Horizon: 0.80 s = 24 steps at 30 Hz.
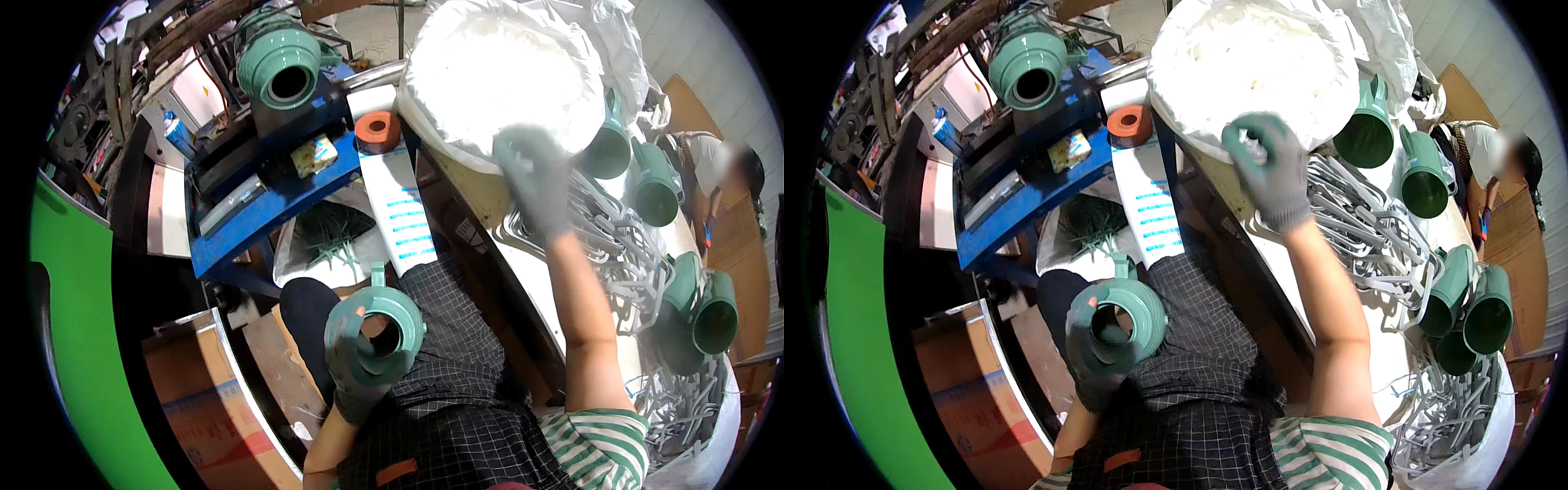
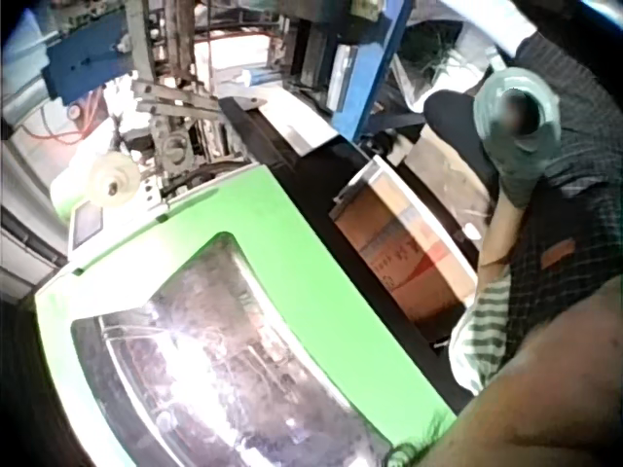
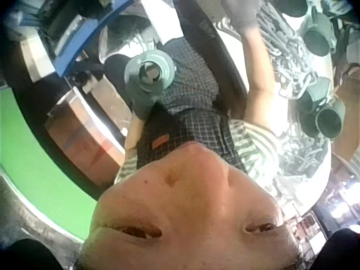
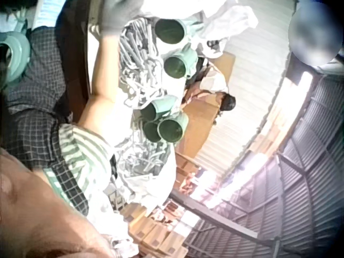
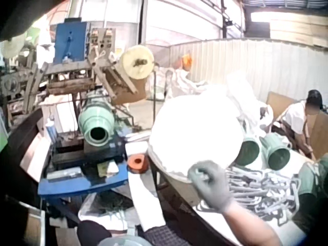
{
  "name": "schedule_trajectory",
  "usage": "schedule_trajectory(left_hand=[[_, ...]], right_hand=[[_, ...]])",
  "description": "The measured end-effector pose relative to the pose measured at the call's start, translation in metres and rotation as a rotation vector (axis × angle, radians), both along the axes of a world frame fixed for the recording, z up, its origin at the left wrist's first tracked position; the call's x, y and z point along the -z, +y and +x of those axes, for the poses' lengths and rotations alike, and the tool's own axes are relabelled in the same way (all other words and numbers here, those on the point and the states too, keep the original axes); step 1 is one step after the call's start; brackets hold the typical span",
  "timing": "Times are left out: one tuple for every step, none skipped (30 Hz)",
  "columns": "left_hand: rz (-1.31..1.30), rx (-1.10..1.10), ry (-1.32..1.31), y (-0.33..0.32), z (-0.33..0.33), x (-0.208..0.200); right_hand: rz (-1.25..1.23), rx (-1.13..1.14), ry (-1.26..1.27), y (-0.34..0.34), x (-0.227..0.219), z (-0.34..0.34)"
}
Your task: The person assembles green plastic kettles by inserting metal handles into the kettle bodies and applying adhesive labels. They handle the kettles and handles one at a time, repeatedly picking up parts from the table, inserting the handle, and placing the finished unit aside.
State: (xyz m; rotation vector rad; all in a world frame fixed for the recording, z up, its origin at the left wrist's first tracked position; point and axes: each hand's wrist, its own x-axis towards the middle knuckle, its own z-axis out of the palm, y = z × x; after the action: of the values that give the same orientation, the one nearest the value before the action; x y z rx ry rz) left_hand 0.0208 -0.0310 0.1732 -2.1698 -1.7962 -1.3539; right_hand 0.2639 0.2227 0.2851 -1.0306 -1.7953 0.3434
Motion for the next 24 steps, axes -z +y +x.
schedule_trajectory(left_hand=[[0.025, -0.002, 0.039, 0.000, 0.001, -0.003], [0.045, -0.007, 0.082, 0.002, 0.002, -0.006], [0.051, -0.040, 0.146, 0.002, 0.007, -0.013], [0.063, -0.074, 0.201, -0.001, 0.008, -0.013], [0.084, -0.086, 0.239, -0.002, 0.008, -0.003], [0.103, -0.112, 0.279, -0.003, 0.008, 0.000], [0.095, -0.059, 0.236, -0.002, 0.006, 0.000], [0.031, -0.032, 0.188, -0.004, 0.003, -0.003], [-0.033, -0.019, 0.130, -0.009, 0.000, -0.004], [-0.088, 0.034, 0.059, -0.011, 0.002, -0.005], [-0.060, 0.030, 0.015, -0.008, 0.005, -0.007], [-0.027, 0.025, -0.045, -0.004, 0.005, -0.003], [0.004, 0.007, -0.094, -0.004, 0.004, -0.003], [-0.015, -0.065, -0.036, -0.004, 0.002, -0.008], [-0.032, -0.120, 0.020, -0.002, 0.002, -0.015], [0.054, -0.147, 0.072, 0.001, 0.004, -0.013], [0.148, -0.155, 0.112, 0.007, 0.009, -0.012], [0.231, -0.200, 0.169, 0.008, 0.008, -0.011], [0.223, -0.139, 0.156, 0.010, 0.006, -0.011], [0.212, -0.104, 0.155, 0.008, 0.001, -0.012], [0.068, -0.069, 0.244, 0.004, -0.001, -0.029], [0.036, -0.064, 0.239, 0.001, -0.007, -0.030], [0.004, -0.060, 0.235, -0.004, -0.016, -0.028], [-0.021, -0.041, 0.229, -0.005, -0.020, -0.026]], right_hand=[[0.109, 0.113, -0.104, 0.028, -0.010, 0.001], [0.211, 0.224, -0.205, 0.059, -0.015, 0.003], [0.272, 0.295, -0.319, 0.090, -0.017, -0.002], [0.325, 0.358, -0.424, 0.116, -0.017, -0.010], [0.264, 0.416, -0.554, 0.134, -0.014, -0.011], [0.204, 0.460, -0.677, 0.141, -0.019, -0.017], [0.206, 0.452, -0.670, 0.142, -0.023, -0.013], [0.207, 0.430, -0.604, 0.138, -0.023, -0.006], [0.217, 0.393, -0.546, 0.131, -0.022, -0.004], [0.227, 0.395, -0.505, 0.123, -0.031, 0.017], [0.251, 0.272, -0.443, 0.132, -0.021, 0.026], [0.145, 0.196, -0.330, 0.115, -0.022, 0.019], [0.091, 0.109, -0.250, 0.099, -0.020, 0.002], [-0.005, 0.006, -0.205, 0.068, -0.025, -0.018], [-0.111, -0.136, -0.186, 0.029, -0.028, -0.028], [-0.263, -0.212, -0.194, -0.012, -0.024, -0.043], [0.003, -0.349, -0.360, -0.034, -0.005, -0.045], [0.088, -0.530, -0.574, -0.063, 0.004, -0.056], [0.153, -0.674, -0.595, -0.082, 0.028, -0.064], [0.280, -0.701, -0.578, -0.104, 0.040, -0.073], [0.293, -0.687, -0.576, -0.117, 0.050, -0.080], [0.357, -0.718, -0.521, -0.119, 0.054, -0.086], [0.422, -0.749, -0.465, -0.118, 0.061, -0.091], [0.487, -0.763, -0.416, -0.115, 0.068, -0.092]])
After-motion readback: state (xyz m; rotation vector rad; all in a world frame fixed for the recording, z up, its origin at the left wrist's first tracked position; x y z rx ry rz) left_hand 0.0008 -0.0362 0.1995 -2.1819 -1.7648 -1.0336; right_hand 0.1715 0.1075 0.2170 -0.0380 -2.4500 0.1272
